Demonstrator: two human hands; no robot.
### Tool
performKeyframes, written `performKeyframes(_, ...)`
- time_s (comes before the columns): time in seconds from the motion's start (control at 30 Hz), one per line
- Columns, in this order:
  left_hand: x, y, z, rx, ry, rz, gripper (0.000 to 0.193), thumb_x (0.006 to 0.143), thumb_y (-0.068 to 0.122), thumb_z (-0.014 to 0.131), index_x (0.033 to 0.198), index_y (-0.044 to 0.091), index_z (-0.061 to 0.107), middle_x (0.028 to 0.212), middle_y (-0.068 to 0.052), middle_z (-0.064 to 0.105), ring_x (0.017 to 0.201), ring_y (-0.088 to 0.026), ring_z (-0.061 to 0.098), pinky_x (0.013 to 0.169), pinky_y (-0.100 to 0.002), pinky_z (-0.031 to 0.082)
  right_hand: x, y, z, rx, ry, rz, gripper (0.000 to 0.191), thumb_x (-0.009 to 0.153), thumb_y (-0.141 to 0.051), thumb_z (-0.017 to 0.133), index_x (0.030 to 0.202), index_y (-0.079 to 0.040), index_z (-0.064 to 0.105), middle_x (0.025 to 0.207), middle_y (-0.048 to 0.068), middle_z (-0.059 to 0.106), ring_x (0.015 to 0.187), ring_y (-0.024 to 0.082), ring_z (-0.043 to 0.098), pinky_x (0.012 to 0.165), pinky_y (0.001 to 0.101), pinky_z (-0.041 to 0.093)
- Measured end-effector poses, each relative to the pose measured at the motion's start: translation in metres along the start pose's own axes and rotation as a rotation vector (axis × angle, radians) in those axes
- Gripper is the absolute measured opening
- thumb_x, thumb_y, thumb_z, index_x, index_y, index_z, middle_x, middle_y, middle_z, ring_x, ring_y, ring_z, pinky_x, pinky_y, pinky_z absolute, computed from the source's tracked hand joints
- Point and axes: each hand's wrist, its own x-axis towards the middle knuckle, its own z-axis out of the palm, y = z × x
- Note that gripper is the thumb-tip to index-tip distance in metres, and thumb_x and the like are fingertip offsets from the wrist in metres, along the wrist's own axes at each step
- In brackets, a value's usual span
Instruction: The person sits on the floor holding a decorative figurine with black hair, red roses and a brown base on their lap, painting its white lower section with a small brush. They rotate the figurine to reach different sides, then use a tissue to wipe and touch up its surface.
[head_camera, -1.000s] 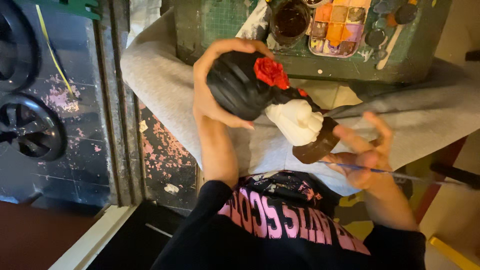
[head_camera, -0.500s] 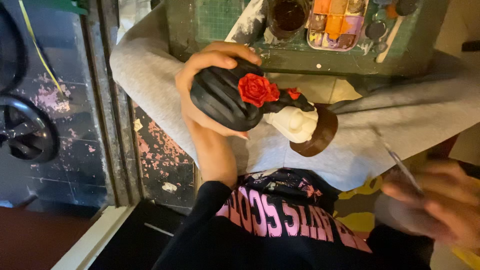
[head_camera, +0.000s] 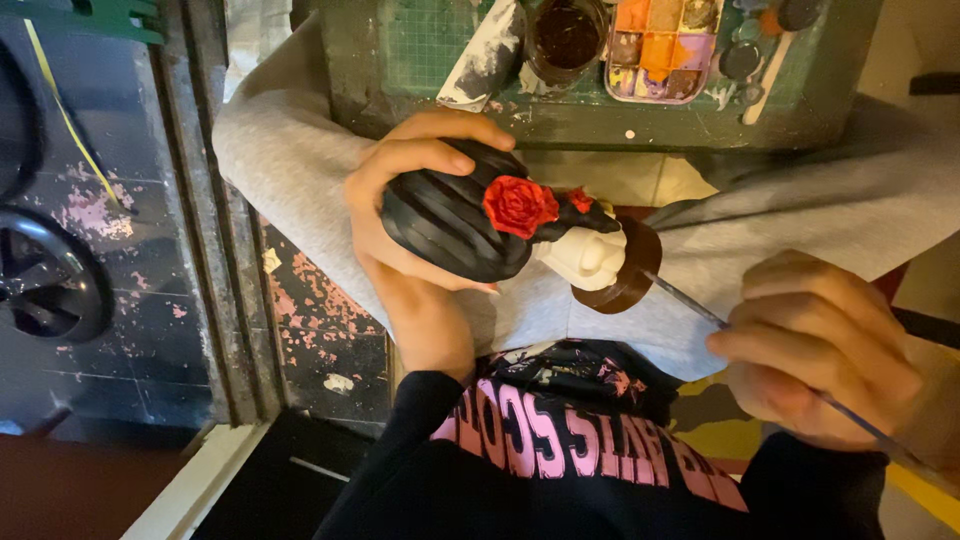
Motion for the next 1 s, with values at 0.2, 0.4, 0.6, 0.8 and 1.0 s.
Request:
performKeyframes(0.2,0.008,0.001,-0.003,0.008,-0.029,0.022,0.094,0.043,0.026,0.107,0.121,0.005,0.060,0.122,-0.027,0.067,0.107,-0.034,0.070,0.097,-0.040,0.057,0.016,0.002,0.018,-0.025,0.104,0.005,0.024,0.104,-0.008,0.048,0.089,0.005,0.062,0.072,0.012,0.061,0.066,0.033,0.062,0.063,0.0438,0.055)
performKeyframes(0.4,0.006,0.004,-0.004,0.062,-0.074,-0.025,0.089,0.049,0.024,0.106,0.123,0.005,0.060,0.124,-0.027,0.068,0.111,-0.033,0.070,0.100,-0.040,0.057,0.029,-0.004,0.024,0.043,0.104,0.060,0.038,0.107,-0.025,0.053,0.088,0.007,0.063,0.070,0.012,0.058,0.068,0.030,0.060,0.062,0.0412,0.050)
performKeyframes(0.6,0.007,0.003,-0.002,0.005,-0.054,-0.029,0.088,0.051,0.023,0.106,0.124,0.005,0.061,0.125,-0.027,0.067,0.110,-0.031,0.071,0.097,-0.038,0.058,0.034,-0.002,0.026,0.137,0.150,-0.021,0.038,0.108,-0.024,0.052,0.084,0.004,0.061,0.070,0.009,0.059,0.065,0.027,0.060,0.058,0.0371,0.050)
performKeyframes(0.8,0.012,-0.006,-0.012,0.043,-0.180,0.068,0.092,0.056,0.028,0.109,0.127,0.001,0.057,0.127,-0.027,0.064,0.117,-0.034,0.067,0.101,-0.041,0.055,0.024,-0.005,0.027,0.089,0.117,0.158,0.034,0.108,-0.018,0.052,0.083,0.003,0.062,0.073,0.011,0.060,0.066,0.028,0.059,0.060,0.0391,0.048)
performKeyframes(1.0,0.007,-0.004,-0.010,0.023,-0.168,0.019,0.091,0.056,0.026,0.109,0.127,0.002,0.058,0.128,-0.026,0.065,0.114,-0.031,0.068,0.102,-0.040,0.056,0.024,-0.004,0.026,0.090,0.105,0.127,0.033,0.107,-0.018,0.052,0.085,0.003,0.061,0.073,0.010,0.058,0.065,0.028,0.059,0.058,0.0388,0.047)
